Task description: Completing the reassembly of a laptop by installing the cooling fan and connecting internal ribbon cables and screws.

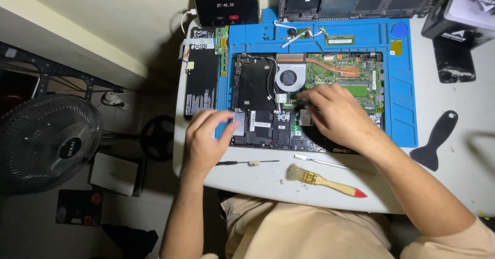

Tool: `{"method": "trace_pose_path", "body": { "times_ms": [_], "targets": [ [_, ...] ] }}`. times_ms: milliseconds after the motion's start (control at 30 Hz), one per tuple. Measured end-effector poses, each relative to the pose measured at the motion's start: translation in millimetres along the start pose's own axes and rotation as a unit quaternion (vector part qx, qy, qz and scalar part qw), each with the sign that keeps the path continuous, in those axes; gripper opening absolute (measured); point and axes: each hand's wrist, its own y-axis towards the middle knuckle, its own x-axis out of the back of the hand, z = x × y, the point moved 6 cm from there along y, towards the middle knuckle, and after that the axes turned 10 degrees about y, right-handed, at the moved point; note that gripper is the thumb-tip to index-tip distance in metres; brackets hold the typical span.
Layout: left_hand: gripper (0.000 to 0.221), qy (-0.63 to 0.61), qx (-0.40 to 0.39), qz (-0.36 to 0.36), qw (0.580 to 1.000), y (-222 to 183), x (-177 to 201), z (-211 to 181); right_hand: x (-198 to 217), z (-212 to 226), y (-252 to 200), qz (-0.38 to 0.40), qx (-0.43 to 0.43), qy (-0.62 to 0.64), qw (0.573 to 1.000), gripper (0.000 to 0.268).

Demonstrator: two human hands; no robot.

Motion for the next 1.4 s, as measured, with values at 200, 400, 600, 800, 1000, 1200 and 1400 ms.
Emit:
{"method": "trace_pose_path", "body": {
  "times_ms": [200,400,600,800,1000,1200,1400],
  "targets": [
    [0.008,-0.015,-0.016,0.013,1.0,77.1,-97.0,20.4,-41.8,-15.7,56.9,-0.005,0.003,-0.018,1.0,0.037],
    [0.008,0.008,-0.004,0.055,0.998,108.8,-138.9,64.3,-62.9,-25.2,72.9,0.013,-0.08,0.068,0.994,0.044],
    [0.007,0.012,-0.036,0.061,0.997,111.3,-136.0,61.1,-92.7,-64.3,80.4,-0.012,-0.13,0.124,0.984,0.043],
    [0.007,-0.028,-0.026,0.09,0.995,124.4,-139.1,64.0,-69.3,-27.0,73.9,0.003,-0.105,0.103,0.989,0.041],
    [0.005,-0.04,-0.002,0.113,0.993,136.1,-137.0,66.0,-79.3,-45.7,79.9,-0.028,-0.116,0.086,0.989,0.036],
    [0.009,-0.02,0.109,0.181,0.977,143.9,-170.2,98.1,-62.0,-44.0,80.9,-0.095,-0.108,0.064,0.988,0.019],
    [0.01,-0.018,0.153,0.23,0.961,148.5,-177.3,104.5,-58.4,-7.9,72.8,-0.06,-0.104,0.06,0.991,0.039]
  ]
}}
